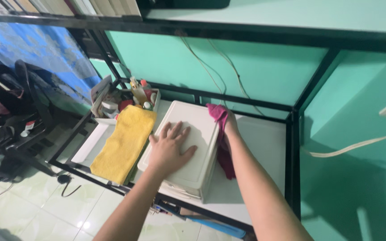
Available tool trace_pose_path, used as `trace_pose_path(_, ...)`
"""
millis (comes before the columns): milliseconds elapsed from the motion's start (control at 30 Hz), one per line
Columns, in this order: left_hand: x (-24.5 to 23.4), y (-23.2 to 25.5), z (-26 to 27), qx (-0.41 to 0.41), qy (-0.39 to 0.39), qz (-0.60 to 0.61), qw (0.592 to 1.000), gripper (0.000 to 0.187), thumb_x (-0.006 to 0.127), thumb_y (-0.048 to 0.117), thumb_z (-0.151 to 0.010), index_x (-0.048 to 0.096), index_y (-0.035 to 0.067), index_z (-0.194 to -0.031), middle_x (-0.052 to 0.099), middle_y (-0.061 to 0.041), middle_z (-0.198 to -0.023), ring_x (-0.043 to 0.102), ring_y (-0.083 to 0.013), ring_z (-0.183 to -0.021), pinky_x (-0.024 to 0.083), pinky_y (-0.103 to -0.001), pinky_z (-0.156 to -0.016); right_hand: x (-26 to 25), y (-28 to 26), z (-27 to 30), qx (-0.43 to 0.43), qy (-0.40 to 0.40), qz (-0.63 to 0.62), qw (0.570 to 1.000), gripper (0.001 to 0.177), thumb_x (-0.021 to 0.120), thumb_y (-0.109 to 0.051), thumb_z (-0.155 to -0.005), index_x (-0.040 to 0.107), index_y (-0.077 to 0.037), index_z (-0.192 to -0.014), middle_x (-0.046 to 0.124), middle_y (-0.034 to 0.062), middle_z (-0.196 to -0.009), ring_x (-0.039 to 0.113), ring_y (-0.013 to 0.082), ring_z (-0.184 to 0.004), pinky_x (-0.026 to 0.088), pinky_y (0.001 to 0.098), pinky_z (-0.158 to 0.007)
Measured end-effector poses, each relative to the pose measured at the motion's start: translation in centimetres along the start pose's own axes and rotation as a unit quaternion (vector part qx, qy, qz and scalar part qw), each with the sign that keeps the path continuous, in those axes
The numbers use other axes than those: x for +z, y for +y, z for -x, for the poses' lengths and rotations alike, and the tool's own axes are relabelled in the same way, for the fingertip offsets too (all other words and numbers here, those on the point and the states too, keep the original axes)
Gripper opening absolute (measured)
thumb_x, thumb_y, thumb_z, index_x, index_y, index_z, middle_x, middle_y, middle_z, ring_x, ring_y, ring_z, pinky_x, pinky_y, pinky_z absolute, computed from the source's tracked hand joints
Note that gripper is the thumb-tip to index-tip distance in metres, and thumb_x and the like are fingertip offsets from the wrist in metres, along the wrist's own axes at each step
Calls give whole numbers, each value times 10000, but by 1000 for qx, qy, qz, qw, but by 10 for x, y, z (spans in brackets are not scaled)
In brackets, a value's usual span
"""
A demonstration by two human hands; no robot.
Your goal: The person wipes a white plastic storage box and a white plastic frame with a pink cloth. They handle the items one at a time, turning them over to clean different sides and placing them back on the shelf.
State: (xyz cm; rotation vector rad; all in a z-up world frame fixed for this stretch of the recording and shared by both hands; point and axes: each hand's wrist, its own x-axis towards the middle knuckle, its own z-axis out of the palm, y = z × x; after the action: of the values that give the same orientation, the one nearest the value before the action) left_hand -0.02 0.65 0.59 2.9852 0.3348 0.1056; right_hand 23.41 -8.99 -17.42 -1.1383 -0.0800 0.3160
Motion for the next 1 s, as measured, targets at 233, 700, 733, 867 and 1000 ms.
trace_pose_path(233,-11,-29,-4,175,-2,57,983,547,599,419,-696,496,247,-1205,379,6,-1342,266,-222,-1271,184,-481,-1007,-20,5,74,-97,58,-166,980,331,458,-281,-880,573,18,-965,559,66,-898,512,165,-817,415,282,-747)
trace_pose_path(700,3,-56,-17,-32,-2,-121,992,544,394,539,-807,394,269,-1279,293,-38,-1378,235,-275,-1290,144,-647,-988,-57,65,180,6,132,59,989,298,396,-201,-902,507,-14,-1106,588,53,-972,551,136,-885,421,240,-777)
trace_pose_path(733,8,-52,-15,-41,18,-84,995,533,385,499,-821,370,252,-1294,268,-66,-1384,199,-314,-1284,132,-671,-947,-58,57,190,73,172,-33,982,286,411,-208,-893,506,-41,-1105,585,29,-952,548,121,-849,436,235,-738)
trace_pose_path(867,22,-41,-8,-72,46,-20,996,510,353,418,-852,310,241,-1328,209,-104,-1413,123,-379,-1299,118,-698,-910,-58,12,204,-44,29,-221,974,318,455,-253,-1006,493,-9,-1207,438,97,-832,425,201,-675,347,336,-545)
trace_pose_path(1000,25,-42,-8,-72,30,-54,995,526,334,415,-852,272,248,-1347,187,-92,-1424,117,-378,-1297,133,-699,-907,0,-4,186,-87,-43,-42,994,344,447,-288,-965,499,-30,-1186,468,94,-863,448,204,-719,363,338,-587)
